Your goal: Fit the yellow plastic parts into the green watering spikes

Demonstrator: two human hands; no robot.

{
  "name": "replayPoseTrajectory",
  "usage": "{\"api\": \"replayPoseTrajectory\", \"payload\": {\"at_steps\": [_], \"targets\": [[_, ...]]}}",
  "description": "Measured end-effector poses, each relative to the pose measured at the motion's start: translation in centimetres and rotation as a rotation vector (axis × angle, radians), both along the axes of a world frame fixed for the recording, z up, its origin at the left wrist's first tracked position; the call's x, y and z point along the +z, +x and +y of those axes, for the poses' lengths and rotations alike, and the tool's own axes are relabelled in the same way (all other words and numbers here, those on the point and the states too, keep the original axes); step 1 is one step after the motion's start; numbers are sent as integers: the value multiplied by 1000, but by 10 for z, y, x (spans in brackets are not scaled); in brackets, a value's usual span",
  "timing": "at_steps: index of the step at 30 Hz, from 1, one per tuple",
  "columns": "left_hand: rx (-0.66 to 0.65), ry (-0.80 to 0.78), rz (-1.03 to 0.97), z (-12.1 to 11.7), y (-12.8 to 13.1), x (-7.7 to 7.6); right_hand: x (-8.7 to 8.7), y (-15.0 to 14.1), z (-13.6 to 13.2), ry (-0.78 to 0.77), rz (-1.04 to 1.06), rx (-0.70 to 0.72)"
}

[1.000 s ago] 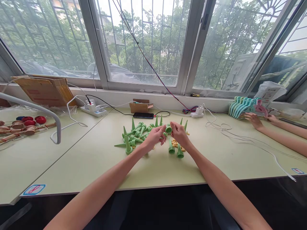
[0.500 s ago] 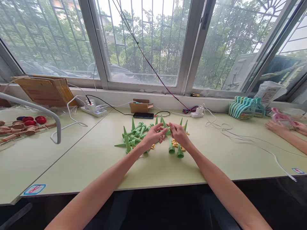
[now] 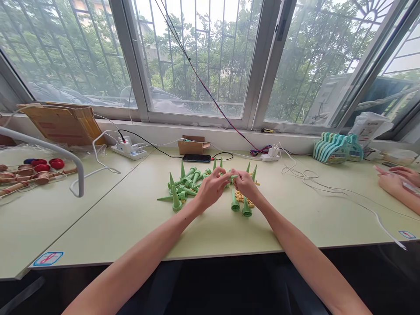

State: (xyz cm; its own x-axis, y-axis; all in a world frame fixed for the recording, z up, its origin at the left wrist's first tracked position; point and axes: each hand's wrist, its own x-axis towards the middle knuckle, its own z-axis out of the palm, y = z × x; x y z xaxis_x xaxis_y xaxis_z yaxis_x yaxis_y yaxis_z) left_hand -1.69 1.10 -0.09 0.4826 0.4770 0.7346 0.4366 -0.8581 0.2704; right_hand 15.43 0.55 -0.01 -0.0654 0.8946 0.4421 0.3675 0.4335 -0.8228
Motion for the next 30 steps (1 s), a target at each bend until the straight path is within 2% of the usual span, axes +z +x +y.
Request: {"api": "replayPoseTrajectory", "payload": {"at_steps": [3,6,11,14,19,22,25,30], "targets": [[56,25,2,-1,1,2,-1,-2,1,-14,22,-5],[103,-29,-67,-2,4,1,-3,-5,2,2,44,-29],[126,-208,-228,-3,11,0,-5,-11,1,47,36,-72],[125,-387,-335,-4,13,3,-4,-12,-1,84,2,-117],[-11,-860,-595,-6,16,10,-2,-9,-2,171,-58,-182],[-139,-1051,-678,-9,17,15,-3,-8,-2,191,-95,-174],[-207,-1130,-700,-11,16,16,-4,-10,-3,191,-114,-158],[-274,-1105,-718,-10,13,15,-4,-11,-5,182,-100,-135]]}}
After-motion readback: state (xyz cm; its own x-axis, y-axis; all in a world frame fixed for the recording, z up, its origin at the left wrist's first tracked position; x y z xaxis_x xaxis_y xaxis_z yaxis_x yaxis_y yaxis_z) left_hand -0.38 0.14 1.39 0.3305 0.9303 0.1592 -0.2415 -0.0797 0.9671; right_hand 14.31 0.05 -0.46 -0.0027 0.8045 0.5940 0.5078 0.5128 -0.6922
